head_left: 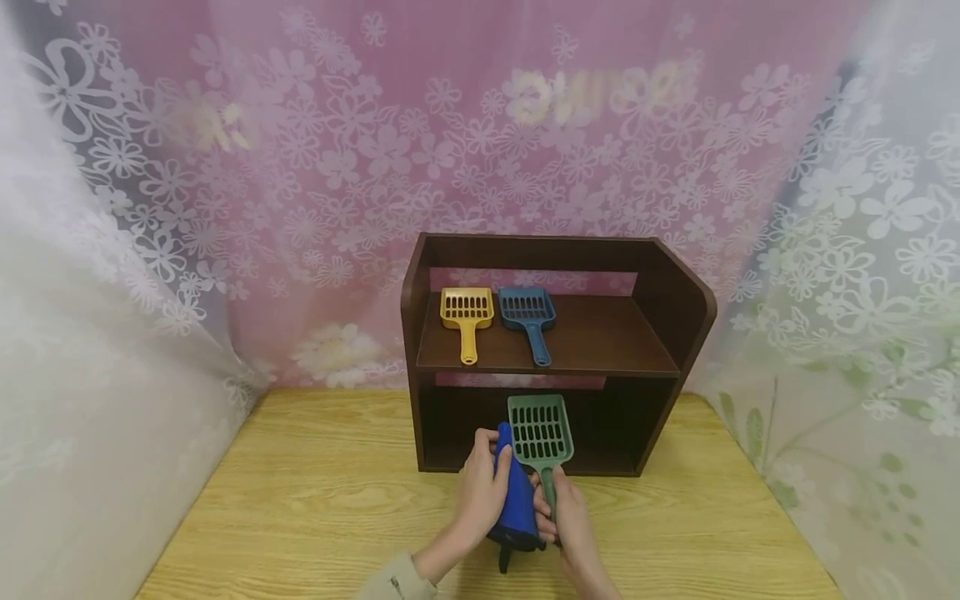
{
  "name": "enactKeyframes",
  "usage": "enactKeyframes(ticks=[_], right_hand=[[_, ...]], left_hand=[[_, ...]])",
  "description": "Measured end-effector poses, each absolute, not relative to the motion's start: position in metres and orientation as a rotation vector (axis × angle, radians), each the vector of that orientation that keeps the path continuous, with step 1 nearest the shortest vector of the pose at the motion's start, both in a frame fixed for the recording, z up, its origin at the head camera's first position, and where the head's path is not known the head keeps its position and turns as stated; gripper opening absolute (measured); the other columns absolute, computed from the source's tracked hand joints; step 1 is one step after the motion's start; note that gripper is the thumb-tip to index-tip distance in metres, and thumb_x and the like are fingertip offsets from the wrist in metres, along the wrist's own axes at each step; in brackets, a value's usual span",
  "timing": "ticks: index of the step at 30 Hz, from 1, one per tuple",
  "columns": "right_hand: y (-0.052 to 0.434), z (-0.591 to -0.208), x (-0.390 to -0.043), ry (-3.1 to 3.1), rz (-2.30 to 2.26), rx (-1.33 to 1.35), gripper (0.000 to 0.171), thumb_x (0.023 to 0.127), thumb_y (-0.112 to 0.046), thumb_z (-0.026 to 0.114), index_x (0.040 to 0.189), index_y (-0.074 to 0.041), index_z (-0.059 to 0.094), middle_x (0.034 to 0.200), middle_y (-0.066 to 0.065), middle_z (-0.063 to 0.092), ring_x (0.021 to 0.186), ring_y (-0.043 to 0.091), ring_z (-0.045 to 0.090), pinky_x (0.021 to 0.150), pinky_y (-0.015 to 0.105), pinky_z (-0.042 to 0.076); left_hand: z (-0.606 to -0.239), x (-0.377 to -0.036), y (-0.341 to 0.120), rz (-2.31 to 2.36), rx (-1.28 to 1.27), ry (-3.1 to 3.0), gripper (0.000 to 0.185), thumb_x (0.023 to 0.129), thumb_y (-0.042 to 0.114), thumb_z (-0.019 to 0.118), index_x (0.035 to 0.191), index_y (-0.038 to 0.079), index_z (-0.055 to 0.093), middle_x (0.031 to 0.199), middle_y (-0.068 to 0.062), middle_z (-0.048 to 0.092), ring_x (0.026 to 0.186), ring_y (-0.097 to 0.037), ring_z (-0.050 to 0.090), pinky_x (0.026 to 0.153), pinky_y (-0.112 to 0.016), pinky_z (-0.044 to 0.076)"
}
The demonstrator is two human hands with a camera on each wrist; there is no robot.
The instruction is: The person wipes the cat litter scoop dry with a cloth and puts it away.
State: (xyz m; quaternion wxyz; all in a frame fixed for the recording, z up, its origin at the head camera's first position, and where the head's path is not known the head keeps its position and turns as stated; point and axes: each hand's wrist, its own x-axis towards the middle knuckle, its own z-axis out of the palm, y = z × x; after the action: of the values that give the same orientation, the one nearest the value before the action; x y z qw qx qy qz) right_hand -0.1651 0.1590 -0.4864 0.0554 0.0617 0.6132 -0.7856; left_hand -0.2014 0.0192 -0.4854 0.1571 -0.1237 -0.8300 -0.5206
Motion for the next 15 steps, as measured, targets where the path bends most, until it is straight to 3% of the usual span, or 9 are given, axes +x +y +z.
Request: enactKeyframes(ticks=[15], right_hand=[[0.165, -0.494, -0.159, 1.934, -2.174, 0.041, 0.045, 0.112, -0.038, 0.024, 0.09, -0.008, 0.048, 0.059, -0.007, 0.033, 0.042, 0.002, 0.027, 0.04, 0.018, 0.025]], left_hand=[[-0.469, -0.226, -0.006, -1.465, -0.263, -2.406, 0.024, 0.106, 0.016, 0.053, 0.123, 0.002, 0.063, 0.104, -0.011, 0.068, 0.089, -0.024, 0.065, 0.073, -0.04, 0.053]])
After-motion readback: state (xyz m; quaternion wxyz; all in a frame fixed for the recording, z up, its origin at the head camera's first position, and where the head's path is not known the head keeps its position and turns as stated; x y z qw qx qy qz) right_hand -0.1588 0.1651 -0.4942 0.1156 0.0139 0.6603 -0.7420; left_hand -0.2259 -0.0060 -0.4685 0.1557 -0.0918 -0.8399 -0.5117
